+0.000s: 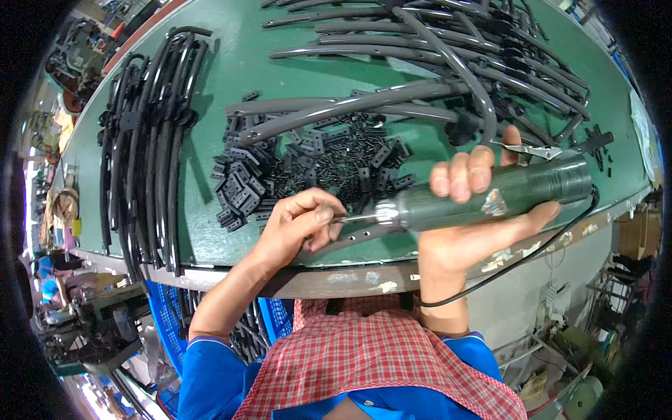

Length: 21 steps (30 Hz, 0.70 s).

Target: The person repeatedly picks up black cables and small black plastic clips from a green workbench, uses a handheld power tool to attach the clips to the cables, and places the assembled units into a blue basket. The process is continuous and repetitive throughout the clip.

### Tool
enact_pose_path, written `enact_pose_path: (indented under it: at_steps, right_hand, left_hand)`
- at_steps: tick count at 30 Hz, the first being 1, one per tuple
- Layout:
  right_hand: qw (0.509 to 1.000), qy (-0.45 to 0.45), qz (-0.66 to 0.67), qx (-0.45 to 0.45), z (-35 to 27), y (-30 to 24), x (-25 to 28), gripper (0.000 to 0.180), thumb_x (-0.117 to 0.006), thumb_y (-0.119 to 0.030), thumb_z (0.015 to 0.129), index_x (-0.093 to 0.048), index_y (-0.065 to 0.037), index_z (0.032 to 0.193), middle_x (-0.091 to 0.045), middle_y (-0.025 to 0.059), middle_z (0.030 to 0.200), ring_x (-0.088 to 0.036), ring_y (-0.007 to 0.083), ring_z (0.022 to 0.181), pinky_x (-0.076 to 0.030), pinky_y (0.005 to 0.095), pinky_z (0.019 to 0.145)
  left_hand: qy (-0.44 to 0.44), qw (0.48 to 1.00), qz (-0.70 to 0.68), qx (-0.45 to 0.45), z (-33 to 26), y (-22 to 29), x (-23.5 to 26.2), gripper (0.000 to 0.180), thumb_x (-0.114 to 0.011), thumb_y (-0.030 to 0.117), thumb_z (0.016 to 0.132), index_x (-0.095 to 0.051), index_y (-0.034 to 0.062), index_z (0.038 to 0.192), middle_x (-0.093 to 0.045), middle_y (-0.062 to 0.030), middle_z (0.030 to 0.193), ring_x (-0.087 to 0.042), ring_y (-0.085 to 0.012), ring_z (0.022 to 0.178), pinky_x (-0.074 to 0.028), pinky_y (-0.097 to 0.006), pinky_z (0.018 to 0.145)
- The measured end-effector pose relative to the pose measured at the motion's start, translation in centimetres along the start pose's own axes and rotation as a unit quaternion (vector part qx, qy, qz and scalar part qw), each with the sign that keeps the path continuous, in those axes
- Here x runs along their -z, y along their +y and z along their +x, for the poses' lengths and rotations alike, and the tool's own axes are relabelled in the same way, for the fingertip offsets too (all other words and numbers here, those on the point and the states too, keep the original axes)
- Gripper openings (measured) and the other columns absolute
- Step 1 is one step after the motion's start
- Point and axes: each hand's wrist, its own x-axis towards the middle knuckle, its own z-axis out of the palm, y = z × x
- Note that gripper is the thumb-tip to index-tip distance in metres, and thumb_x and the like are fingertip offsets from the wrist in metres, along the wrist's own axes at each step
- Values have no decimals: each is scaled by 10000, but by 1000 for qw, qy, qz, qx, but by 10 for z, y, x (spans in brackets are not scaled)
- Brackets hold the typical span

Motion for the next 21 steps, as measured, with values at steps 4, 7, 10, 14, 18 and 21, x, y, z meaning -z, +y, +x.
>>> enact_pose_path:
  at_steps: [4,7,10,14,18,21]
  right_hand:
    - [991,128,-11,-26,-2,-15,25,681,-400,-654,900,-482,-53,1209,-399,2,726,-387,117,617,-365,279,564]
    - [984,171,-12,-47,-9,-18,36,661,-413,-632,907,-498,-43,1195,-400,-2,723,-387,113,613,-368,273,562]
    - [980,188,-17,-69,-15,-17,43,648,-424,-617,912,-509,-37,1187,-399,-5,719,-386,107,612,-371,268,560]
    - [977,190,3,-100,-19,-19,53,649,-423,-621,911,-514,-38,1183,-404,-9,719,-388,105,610,-367,263,559]
    - [972,197,4,-124,-20,-21,55,674,-408,-642,908,-522,-42,1194,-423,-13,722,-383,106,609,-357,265,563]
    - [971,202,1,-128,-22,-22,54,713,-363,-667,908,-530,-44,1213,-422,-11,713,-380,113,611,-355,284,582]
  left_hand:
    - [310,847,384,-196,-8,-3,18,205,-682,96,813,-642,14,997,-610,-74,827,-572,-171,747,-461,-299,681]
    - [388,649,595,-273,8,-7,38,315,-719,124,736,-650,28,1028,-572,-112,997,-514,-288,951,-417,-390,832]
    - [405,600,654,-221,18,-11,38,331,-723,195,743,-669,44,1032,-560,-116,1068,-468,-326,1039,-363,-414,914]
    - [377,613,672,-177,22,-8,42,264,-734,168,730,-684,58,964,-582,-92,1043,-481,-307,1038,-369,-404,890]
    - [392,611,641,-249,20,-8,49,214,-734,138,737,-679,62,930,-621,-86,971,-523,-278,982,-383,-399,867]
    - [326,671,581,-325,5,4,23,206,-721,80,721,-652,45,912,-642,-85,909,-567,-292,881,-451,-388,797]
